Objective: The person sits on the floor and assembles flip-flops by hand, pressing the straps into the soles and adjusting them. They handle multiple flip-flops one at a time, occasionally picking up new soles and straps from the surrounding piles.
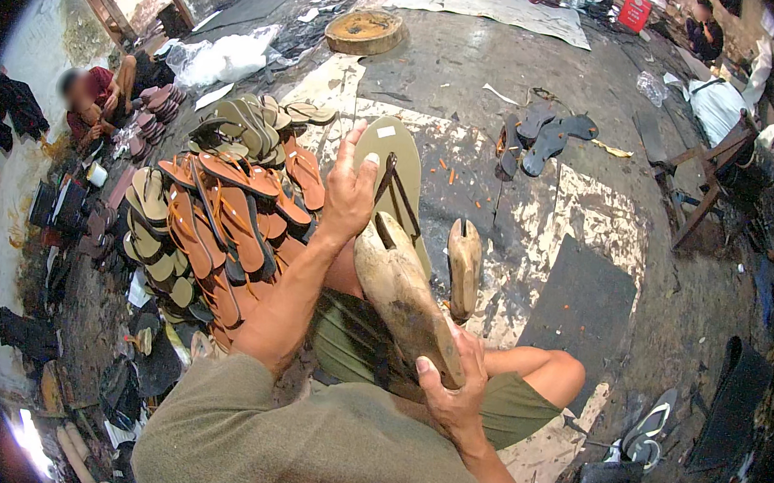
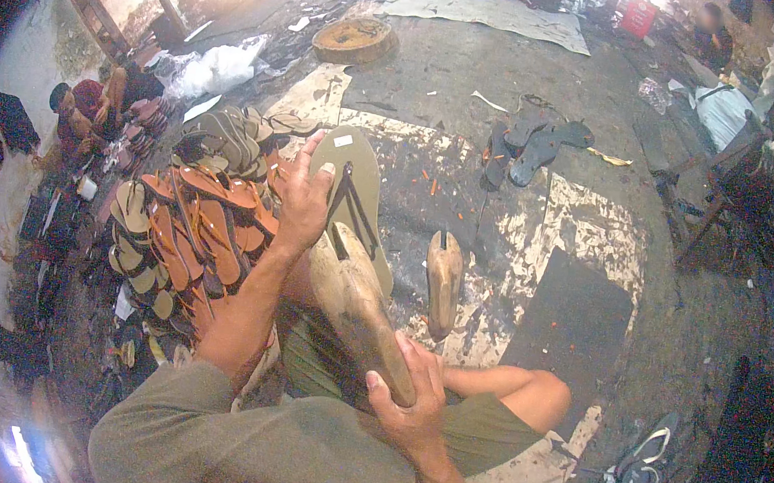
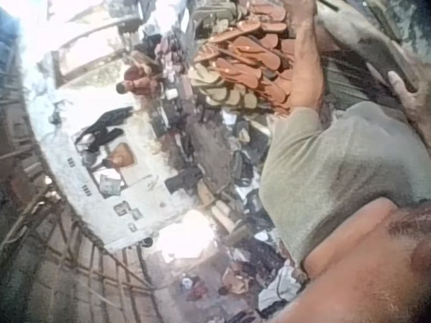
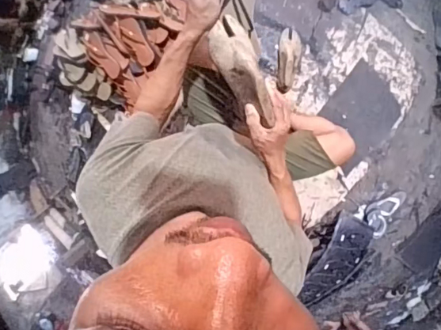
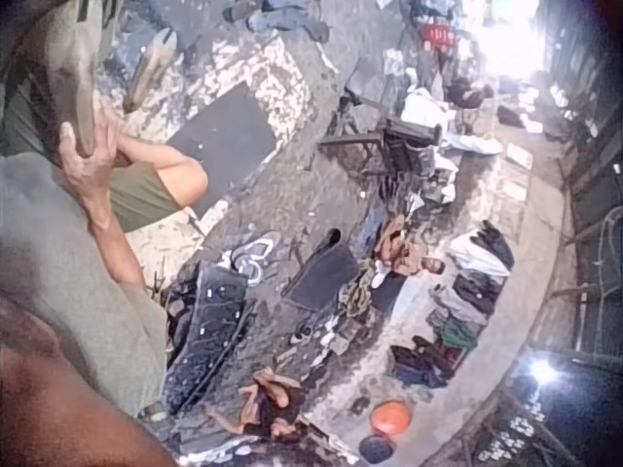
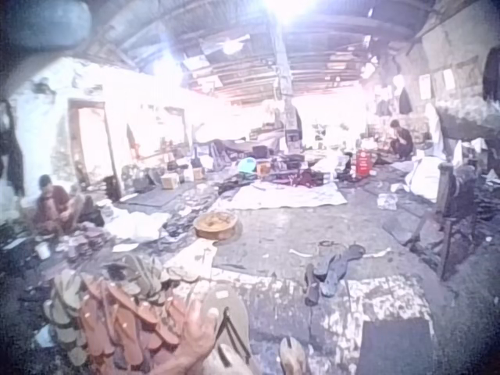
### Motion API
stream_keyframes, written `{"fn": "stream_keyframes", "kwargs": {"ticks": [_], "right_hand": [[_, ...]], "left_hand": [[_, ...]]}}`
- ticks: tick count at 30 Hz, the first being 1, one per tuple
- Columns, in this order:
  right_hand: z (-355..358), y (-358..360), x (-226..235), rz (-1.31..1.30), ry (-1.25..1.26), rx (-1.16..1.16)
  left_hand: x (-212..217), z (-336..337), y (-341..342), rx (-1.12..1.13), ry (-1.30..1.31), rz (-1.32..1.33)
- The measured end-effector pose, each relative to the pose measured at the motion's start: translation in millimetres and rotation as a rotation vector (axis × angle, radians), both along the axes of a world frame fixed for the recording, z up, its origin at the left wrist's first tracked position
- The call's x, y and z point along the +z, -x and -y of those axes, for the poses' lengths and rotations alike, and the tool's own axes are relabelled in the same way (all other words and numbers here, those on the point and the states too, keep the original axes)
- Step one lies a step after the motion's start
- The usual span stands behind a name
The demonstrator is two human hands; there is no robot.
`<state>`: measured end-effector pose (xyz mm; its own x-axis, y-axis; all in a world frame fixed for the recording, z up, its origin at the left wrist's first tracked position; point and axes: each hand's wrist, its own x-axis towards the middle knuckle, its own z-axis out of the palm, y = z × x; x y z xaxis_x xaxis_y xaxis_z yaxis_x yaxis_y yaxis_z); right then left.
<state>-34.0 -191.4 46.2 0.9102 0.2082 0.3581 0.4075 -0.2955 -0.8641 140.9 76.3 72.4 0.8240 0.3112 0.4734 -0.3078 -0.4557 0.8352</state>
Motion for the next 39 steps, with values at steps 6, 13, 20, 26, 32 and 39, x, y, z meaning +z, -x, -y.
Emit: {"fn": "stream_keyframes", "kwargs": {"ticks": [6, 13, 20, 26, 32, 39], "right_hand": [[0, 14, -2, -0.839, -0.934, -0.097], [-12, 7, 9, -0.458, -0.449, -0.096], [-24, 5, -18, -0.29, -0.379, -0.105], [-11, -6, -18, -0.05, -0.191, -0.126], [-8, -4, -6, 0.007, -0.144, -0.117], [-1, -3, 14, -0.092, -0.129, -0.092]], "left_hand": [[28, -10, 7, -0.058, 0.141, -0.111], [22, 1, 15, -0.132, -0.145, -0.083], [8, 17, 34, -0.223, 0.056, -0.104], [33, 0, 44, -0.296, -0.042, -0.22], [51, -21, 41, -0.332, -0.256, -0.27], [77, -29, 43, -0.566, -0.051, -0.474]]}}
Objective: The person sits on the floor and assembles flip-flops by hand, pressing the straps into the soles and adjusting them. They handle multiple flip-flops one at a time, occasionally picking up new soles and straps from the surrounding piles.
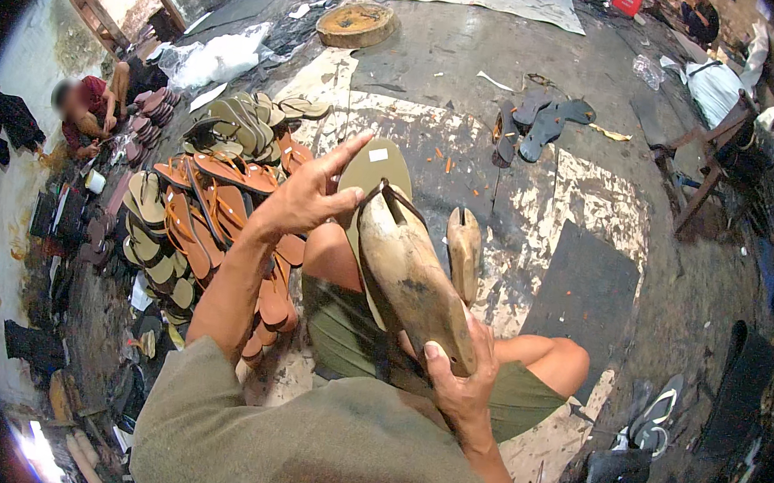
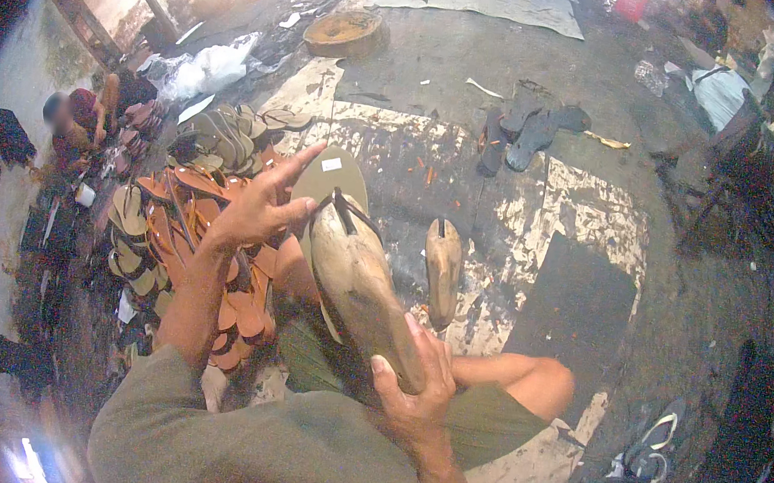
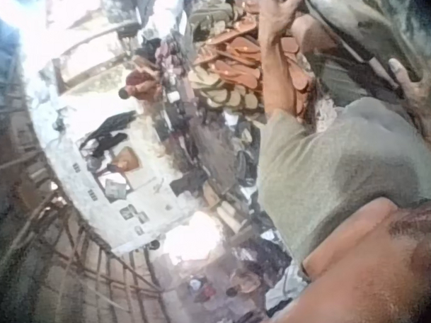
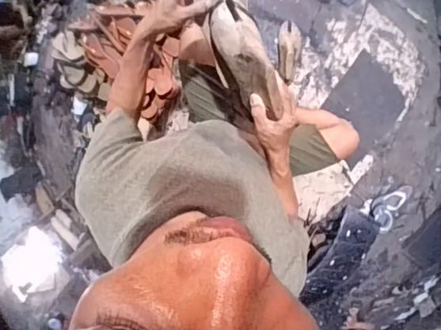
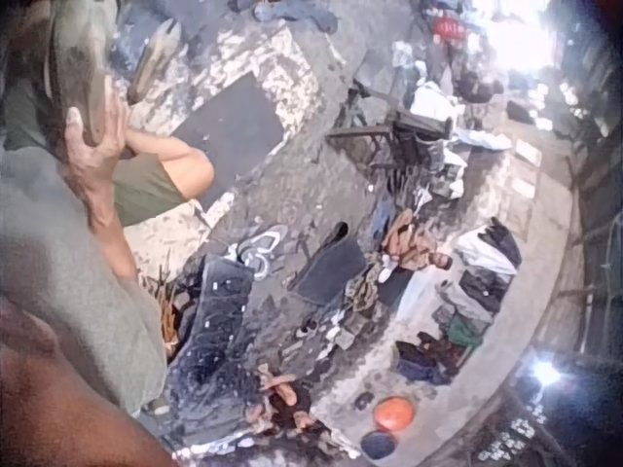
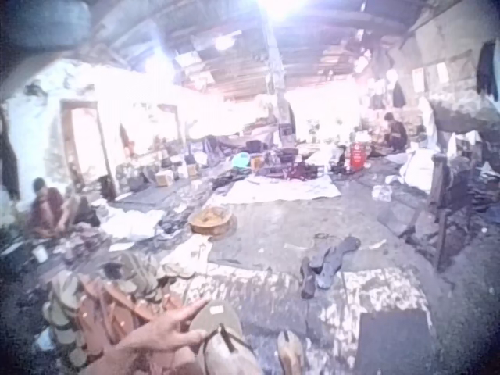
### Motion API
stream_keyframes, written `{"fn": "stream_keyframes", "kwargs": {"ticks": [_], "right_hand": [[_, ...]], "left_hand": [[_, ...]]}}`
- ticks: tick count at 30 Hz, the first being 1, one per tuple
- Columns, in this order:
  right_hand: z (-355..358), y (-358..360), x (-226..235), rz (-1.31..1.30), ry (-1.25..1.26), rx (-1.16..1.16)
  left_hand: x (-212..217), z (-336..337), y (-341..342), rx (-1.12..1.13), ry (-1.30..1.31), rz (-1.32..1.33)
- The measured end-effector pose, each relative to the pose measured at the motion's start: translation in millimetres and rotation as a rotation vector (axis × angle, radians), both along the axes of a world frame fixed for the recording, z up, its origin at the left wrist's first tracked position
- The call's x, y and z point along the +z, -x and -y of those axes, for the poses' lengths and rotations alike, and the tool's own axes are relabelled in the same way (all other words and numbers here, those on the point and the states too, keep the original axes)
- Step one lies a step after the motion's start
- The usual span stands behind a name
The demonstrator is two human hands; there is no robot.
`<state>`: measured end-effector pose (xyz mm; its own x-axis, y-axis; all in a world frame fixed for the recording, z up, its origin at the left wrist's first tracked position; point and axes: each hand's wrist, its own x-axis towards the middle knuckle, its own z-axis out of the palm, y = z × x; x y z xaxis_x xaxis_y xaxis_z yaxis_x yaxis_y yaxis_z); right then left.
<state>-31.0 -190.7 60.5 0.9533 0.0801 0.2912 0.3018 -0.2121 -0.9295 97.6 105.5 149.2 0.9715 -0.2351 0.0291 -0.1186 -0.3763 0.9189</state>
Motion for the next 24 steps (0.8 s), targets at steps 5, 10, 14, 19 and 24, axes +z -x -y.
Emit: {"fn": "stream_keyframes", "kwargs": {"ticks": [5, 10, 14, 19, 24], "right_hand": [[-4, 1, -2, -0.002, -0.007, -0.01], [-8, 5, -16, 0.089, 0.073, 0.023], [9, -2, 8, -0.362, -0.186, 0.085], [-14, 7, -8, -0.275, -0.204, 0.019], [-32, 16, -42, -0.036, -0.084, -0.037]], "left_hand": [[-11, -16, -18, -0.092, -0.212, 0.134], [-16, -20, -13, -0.105, 0.112, -0.113], [-8, -35, -18, -0.185, 0.011, -0.18], [-20, -12, -12, -0.064, 0.14, -0.131], [-55, 2, -2, -0.025, 0.365, 0.028]]}}
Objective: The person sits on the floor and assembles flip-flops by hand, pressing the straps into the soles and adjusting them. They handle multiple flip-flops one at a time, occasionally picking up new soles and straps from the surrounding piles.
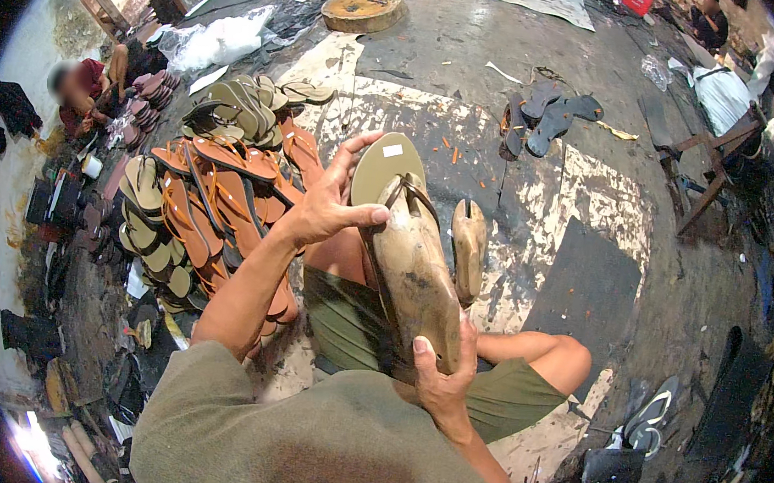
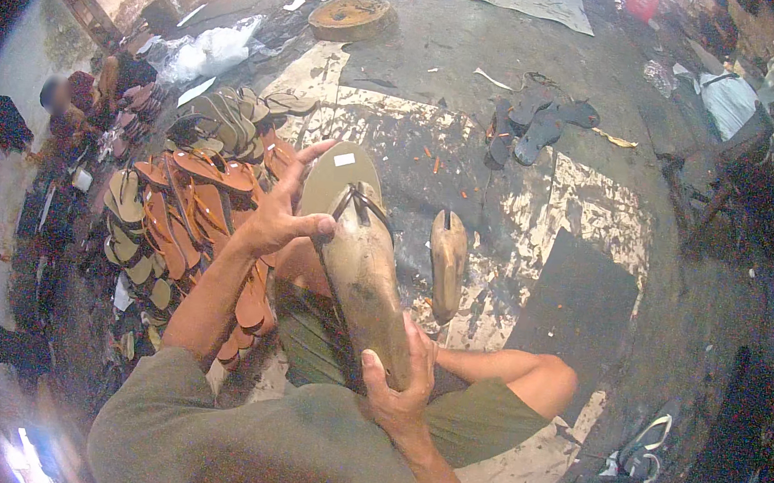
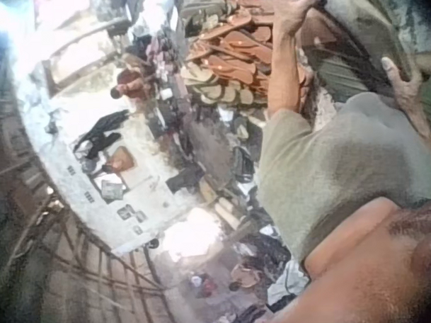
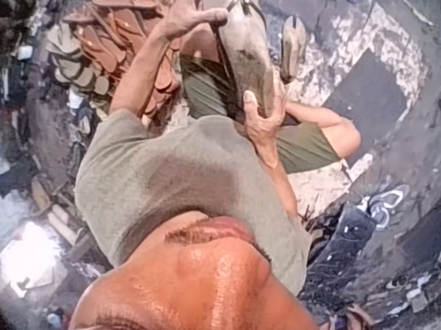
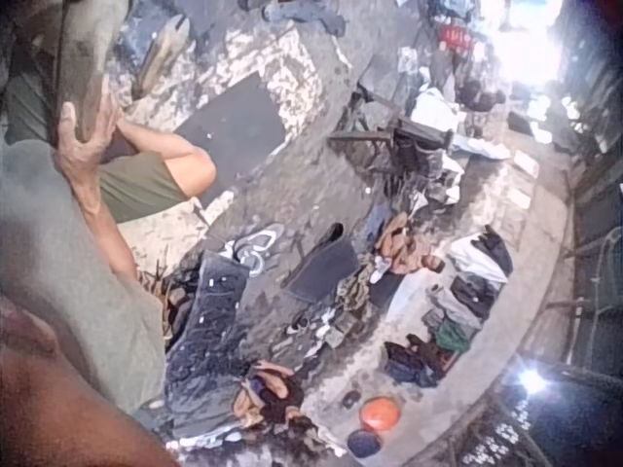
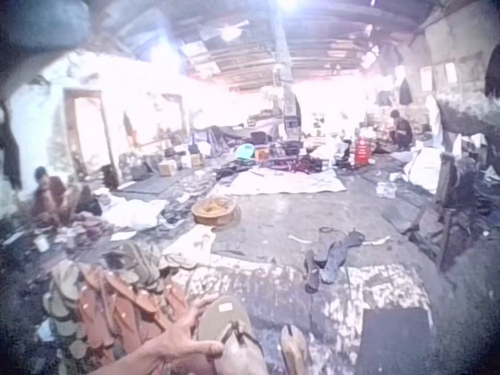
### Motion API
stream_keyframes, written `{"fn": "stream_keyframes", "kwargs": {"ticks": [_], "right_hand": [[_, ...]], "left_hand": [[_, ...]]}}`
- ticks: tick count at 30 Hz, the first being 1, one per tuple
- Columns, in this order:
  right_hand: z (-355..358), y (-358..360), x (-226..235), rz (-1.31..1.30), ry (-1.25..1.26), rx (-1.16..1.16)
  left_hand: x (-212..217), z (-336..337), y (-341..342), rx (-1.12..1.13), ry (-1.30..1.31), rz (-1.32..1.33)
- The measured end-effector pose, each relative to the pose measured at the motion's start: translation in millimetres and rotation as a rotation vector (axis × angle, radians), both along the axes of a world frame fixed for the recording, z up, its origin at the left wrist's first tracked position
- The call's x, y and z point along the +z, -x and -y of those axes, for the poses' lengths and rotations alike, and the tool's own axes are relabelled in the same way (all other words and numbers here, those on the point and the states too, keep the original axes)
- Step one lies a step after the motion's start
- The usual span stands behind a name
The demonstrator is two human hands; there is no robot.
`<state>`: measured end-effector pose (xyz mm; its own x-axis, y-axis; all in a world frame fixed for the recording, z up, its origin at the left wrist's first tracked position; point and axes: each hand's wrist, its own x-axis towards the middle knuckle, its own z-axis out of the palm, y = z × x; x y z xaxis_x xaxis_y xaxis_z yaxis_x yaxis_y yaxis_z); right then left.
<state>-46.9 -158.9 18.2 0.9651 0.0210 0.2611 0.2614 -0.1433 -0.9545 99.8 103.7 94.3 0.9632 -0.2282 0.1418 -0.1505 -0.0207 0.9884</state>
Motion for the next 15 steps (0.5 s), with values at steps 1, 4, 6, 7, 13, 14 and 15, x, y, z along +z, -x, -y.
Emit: {"fn": "stream_keyframes", "kwargs": {"ticks": [1, 4, 6, 7, 13, 14, 15], "right_hand": [[1, 1, -6, 0.0, -0.033, 0.006], [0, -1, -11, 0.03, -0.084, 0.024], [-1, -5, -7, 0.082, -0.046, 0.032], [0, -6, -5, 0.13, -0.021, 0.016], [-11, -1, -4, 0.27, -0.089, -0.062], [-10, -2, -2, 0.234, -0.096, -0.038], [-7, -3, 0, 0.199, -0.102, -0.014]], "left_hand": [[-1, -6, 0, -0.002, 0.021, -0.011], [4, -10, -12, 0.099, 0.235, -0.133], [14, 8, -19, 0.077, 0.535, -0.181], [17, 18, -21, 0.03, 0.588, -0.179], [14, 46, -2, -0.08, 0.776, -0.22], [19, 47, 3, -0.076, 0.746, -0.252], [20, 42, 2, -0.077, 0.682, -0.267]]}}
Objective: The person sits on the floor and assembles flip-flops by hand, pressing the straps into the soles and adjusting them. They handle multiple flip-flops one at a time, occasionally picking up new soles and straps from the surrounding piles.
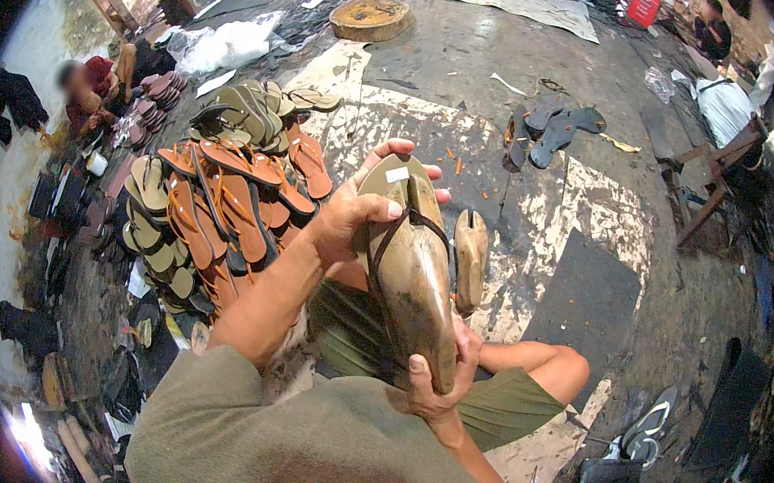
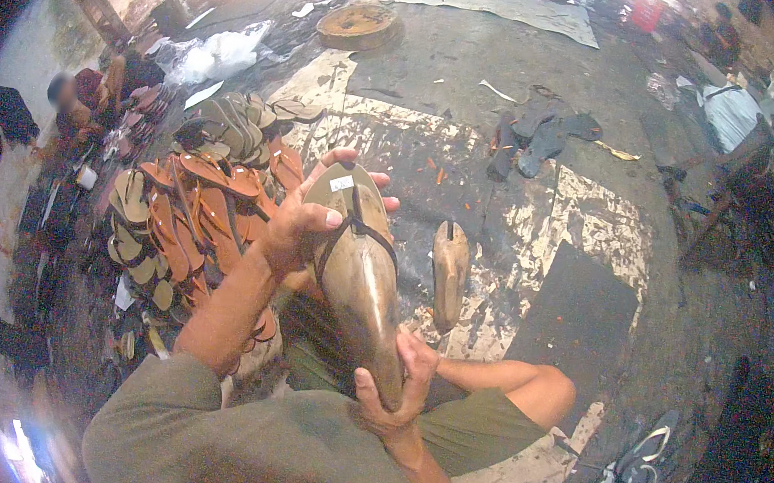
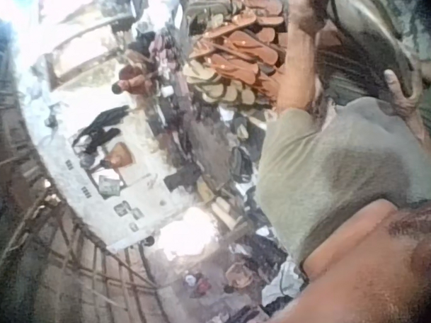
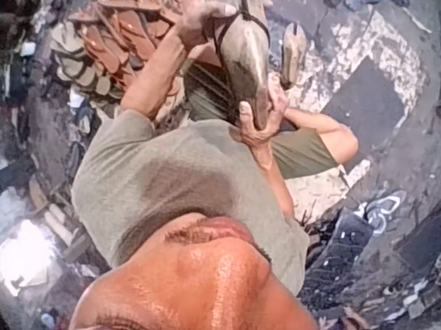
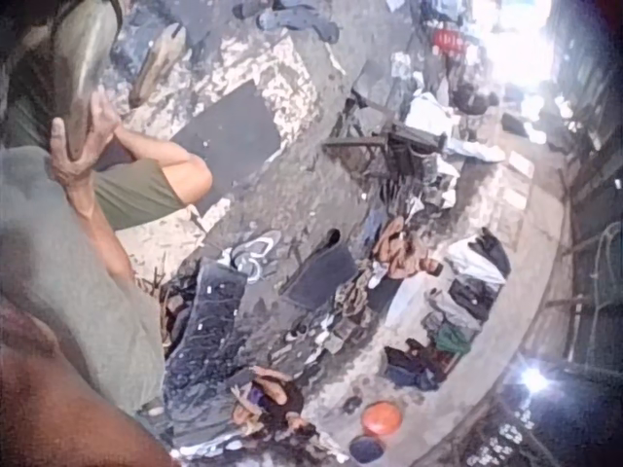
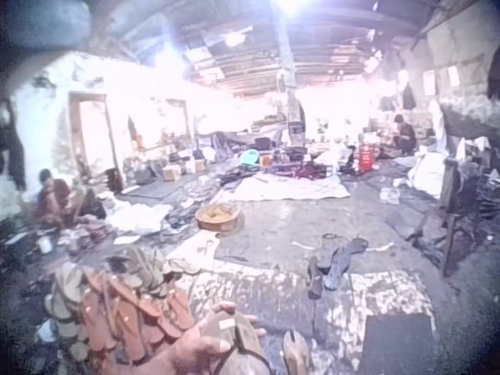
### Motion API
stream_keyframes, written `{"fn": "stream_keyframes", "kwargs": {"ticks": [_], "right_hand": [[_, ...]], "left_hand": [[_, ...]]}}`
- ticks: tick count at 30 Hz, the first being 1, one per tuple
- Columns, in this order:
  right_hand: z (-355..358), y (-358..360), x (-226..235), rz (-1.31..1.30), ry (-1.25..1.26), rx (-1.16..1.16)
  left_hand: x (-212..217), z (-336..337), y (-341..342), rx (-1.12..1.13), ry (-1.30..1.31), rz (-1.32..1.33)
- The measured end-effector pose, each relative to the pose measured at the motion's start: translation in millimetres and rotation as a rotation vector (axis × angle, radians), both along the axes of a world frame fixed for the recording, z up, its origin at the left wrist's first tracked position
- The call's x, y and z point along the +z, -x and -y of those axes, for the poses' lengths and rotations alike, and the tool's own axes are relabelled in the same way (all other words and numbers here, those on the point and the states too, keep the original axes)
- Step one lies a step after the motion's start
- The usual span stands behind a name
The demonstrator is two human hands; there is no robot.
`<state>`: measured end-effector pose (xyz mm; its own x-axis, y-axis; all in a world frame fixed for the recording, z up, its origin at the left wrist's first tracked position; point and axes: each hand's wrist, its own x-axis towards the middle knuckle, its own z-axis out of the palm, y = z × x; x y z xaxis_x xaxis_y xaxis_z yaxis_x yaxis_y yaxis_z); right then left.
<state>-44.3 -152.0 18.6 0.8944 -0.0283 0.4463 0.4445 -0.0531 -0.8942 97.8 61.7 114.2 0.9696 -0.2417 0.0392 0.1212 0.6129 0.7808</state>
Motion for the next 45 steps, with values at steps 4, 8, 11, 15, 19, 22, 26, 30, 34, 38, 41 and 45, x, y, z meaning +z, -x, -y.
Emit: {"fn": "stream_keyframes", "kwargs": {"ticks": [4, 8, 11, 15, 19, 22, 26, 30, 34, 38, 41, 45], "right_hand": [[14, -5, 4, -0.121, -0.063, 0.069], [5, -5, 13, 0.055, 0.059, -0.006], [2, -8, 13, 0.137, 0.042, -0.043], [6, -12, 24, 0.224, 0.143, -0.043], [3, -22, 32, 0.22, 0.165, -0.04], [-6, -31, 22, 0.05, 0.1, -0.061], [-12, -50, -2, 0.187, 0.38, -0.199], [13, -50, 15, 0.015, 0.367, 0.114], [30, -108, 73, -0.111, 0.18, 0.045], [28, -121, 80, 0.073, 0.399, 0.044], [40, -134, 88, 0.088, 0.37, 0.096], [61, -117, 39, -0.439, -0.451, 0.329]], "left_hand": [[9, -15, -8, -0.032, -0.16, -0.014], [4, -1, -3, -0.045, -0.071, -0.021], [0, 11, 3, -0.009, -0.003, 0.008], [8, 14, 12, -0.019, 0.077, 0.013], [7, 12, 8, -0.024, 0.114, 0.048], [-18, 6, -12, 0.022, -0.019, -0.037], [-95, 53, 23, 0.456, -0.758, 0.321], [-56, 66, 47, 0.219, -0.343, -0.132], [-56, 73, 67, 0.247, -0.542, 0.086], [-48, 77, 67, 0.199, -0.576, 0.157], [-39, 81, 44, 0.254, -0.508, 0.184], [-3, 77, 32, 0.261, -0.045, 0.116]]}}
